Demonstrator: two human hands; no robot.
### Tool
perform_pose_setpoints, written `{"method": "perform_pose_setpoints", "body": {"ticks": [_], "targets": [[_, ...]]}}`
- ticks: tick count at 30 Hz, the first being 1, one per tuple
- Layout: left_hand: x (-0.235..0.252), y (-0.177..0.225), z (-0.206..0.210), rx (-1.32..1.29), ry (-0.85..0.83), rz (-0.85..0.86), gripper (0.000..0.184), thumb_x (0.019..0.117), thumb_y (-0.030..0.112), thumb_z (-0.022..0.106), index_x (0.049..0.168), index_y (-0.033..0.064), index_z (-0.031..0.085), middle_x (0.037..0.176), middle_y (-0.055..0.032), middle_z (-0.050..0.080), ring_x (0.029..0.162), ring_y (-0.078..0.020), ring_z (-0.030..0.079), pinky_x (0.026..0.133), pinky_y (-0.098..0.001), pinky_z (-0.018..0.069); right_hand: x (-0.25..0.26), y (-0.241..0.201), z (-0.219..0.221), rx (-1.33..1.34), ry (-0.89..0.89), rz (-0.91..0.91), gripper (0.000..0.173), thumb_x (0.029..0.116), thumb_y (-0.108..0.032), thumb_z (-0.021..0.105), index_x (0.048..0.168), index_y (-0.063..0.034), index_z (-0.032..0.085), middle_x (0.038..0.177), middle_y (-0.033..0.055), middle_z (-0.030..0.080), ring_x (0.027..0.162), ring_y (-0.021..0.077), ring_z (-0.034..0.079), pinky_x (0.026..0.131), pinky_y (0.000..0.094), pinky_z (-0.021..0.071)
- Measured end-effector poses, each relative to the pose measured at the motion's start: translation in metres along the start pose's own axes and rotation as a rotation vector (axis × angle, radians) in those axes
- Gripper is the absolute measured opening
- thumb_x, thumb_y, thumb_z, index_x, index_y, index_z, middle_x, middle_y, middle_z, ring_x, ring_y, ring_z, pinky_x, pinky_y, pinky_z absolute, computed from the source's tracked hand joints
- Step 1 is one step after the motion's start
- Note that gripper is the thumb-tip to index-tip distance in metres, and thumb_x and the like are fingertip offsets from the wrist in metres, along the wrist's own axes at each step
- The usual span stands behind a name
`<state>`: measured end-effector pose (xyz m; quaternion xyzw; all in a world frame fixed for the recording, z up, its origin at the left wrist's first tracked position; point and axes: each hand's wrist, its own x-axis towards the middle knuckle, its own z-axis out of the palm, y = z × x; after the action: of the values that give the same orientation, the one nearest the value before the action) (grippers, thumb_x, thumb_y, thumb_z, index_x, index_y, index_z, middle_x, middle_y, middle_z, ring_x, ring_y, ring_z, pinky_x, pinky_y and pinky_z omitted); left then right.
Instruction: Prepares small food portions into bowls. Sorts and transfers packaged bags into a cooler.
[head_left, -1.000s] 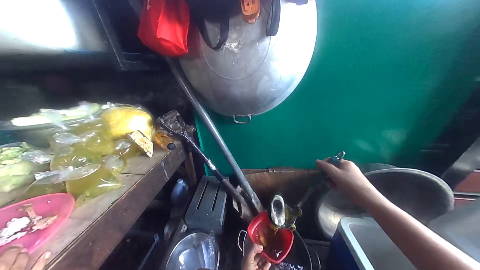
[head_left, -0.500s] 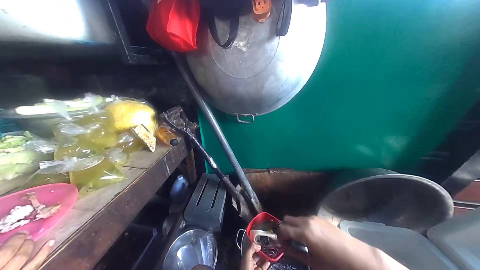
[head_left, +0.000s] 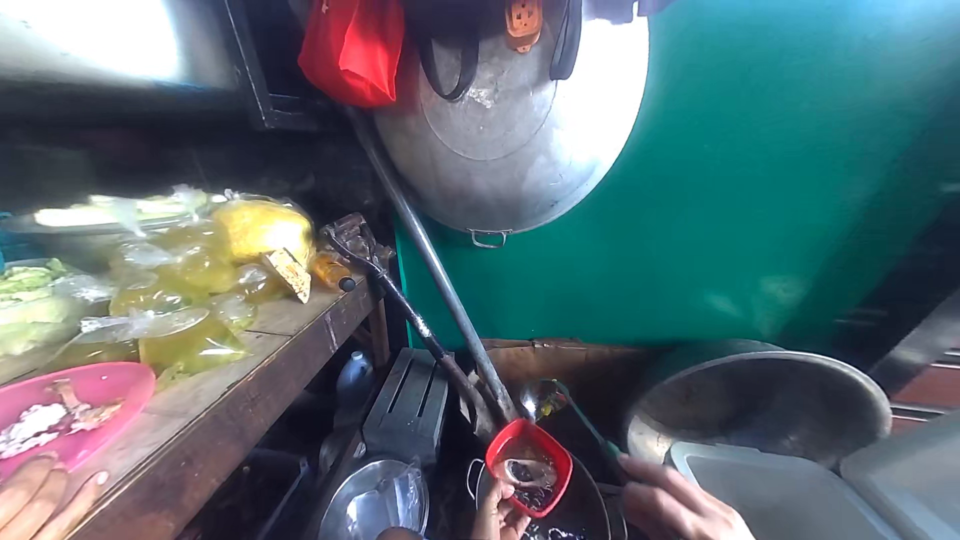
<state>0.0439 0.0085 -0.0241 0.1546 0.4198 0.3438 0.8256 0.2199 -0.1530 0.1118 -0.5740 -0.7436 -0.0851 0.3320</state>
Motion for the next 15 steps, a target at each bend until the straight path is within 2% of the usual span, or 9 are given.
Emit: {"method": "perform_pose_setpoints", "body": {"ticks": [2, 4, 6, 8, 9, 11, 15], "targets": [[0.002, 0.0, 0.001, 0.016, 0.011, 0.012, 0.022, 0.1043, 0.01, 0.043, 0.123, 0.0012, 0.047, 0.106, -0.0138, 0.056, 0.09, -0.0211, 0.059, 0.085, -0.0395, 0.0523, -0.003, 0.019, 0.013, 0.067, 0.143, 0.141, 0.012, 0.0984, -0.015, 0.068, 0.103, -0.0043, 0.071, 0.118, 0.021, 0.07, 0.114, 0.0263, 0.069, 0.095, 0.0351, 0.057], [0.003, 0.0, -0.001, 0.031, 0.014, 0.026, 0.027, 0.1053, 0.012, 0.043, 0.129, 0.0, 0.047, 0.112, -0.0162, 0.056, 0.094, -0.0231, 0.059, 0.087, -0.0408, 0.0518, -0.008, 0.046, 0.035, 0.078, 0.255, 0.263, 0.015, 0.0967, -0.018, 0.069, 0.103, -0.0042, 0.073, 0.113, 0.0173, 0.072, 0.112, 0.0237, 0.069, 0.096, 0.0352, 0.0574], [0.006, 0.002, -0.004, 0.038, 0.029, 0.033, 0.03, 0.1042, 0.012, 0.045, 0.131, -0.0003, 0.047, 0.114, -0.0178, 0.057, 0.096, -0.0248, 0.059, 0.087, -0.0419, 0.0512, -0.017, 0.072, 0.068, 0.037, 0.304, 0.384, 0.02, 0.0941, -0.023, 0.068, 0.103, -0.0064, 0.075, 0.107, 0.0129, 0.073, 0.101, 0.0225, 0.071, 0.088, 0.039, 0.0592], [0.007, 0.005, -0.008, 0.035, 0.037, 0.045, 0.03, 0.1027, 0.01, 0.046, 0.131, 0.0, 0.049, 0.112, -0.0183, 0.059, 0.095, -0.0259, 0.062, 0.086, -0.0426, 0.0535, -0.03, 0.089, 0.103, 0.028, 0.268, 0.51, 0.021, 0.0926, -0.022, 0.07, 0.104, -0.0059, 0.076, 0.104, 0.0145, 0.073, 0.094, 0.028, 0.072, 0.081, 0.0481, 0.0597], [0.007, 0.008, -0.009, 0.036, 0.038, 0.053, 0.027, 0.1023, 0.01, 0.047, 0.127, 0.0004, 0.05, 0.107, -0.0174, 0.061, 0.092, -0.0255, 0.063, 0.083, -0.0424, 0.0551, -0.038, 0.093, 0.12, 0.041, 0.227, 0.563, 0.021, 0.0928, -0.021, 0.071, 0.106, -0.0047, 0.075, 0.106, 0.0167, 0.073, 0.096, 0.0314, 0.072, 0.082, 0.0523, 0.0593], [0.009, 0.015, -0.012, 0.023, 0.039, 0.055, 0.022, 0.1027, 0.01, 0.046, 0.122, 0.0007, 0.051, 0.104, -0.0159, 0.06, 0.09, -0.025, 0.063, 0.084, -0.0426, 0.0547, -0.054, 0.098, 0.152, 0.072, 0.137, 0.624, 0.022, 0.0937, -0.02, 0.071, 0.108, -0.0034, 0.075, 0.112, 0.0192, 0.072, 0.101, 0.0354, 0.072, 0.085, 0.0562, 0.0584], [0.013, 0.029, -0.021, 0.037, 0.057, 0.065, 0.021, 0.1028, 0.01, 0.045, 0.121, 0.0002, 0.051, 0.105, -0.0163, 0.061, 0.092, -0.0251, 0.063, 0.085, -0.042, 0.0549, -0.084, 0.096, 0.204, 0.137, -0.031, 0.659, 0.023, 0.0966, -0.018, 0.069, 0.111, -0.0012, 0.074, 0.132, 0.0235, 0.067, 0.12, 0.0405, 0.067, 0.097, 0.0592, 0.0548]]}}
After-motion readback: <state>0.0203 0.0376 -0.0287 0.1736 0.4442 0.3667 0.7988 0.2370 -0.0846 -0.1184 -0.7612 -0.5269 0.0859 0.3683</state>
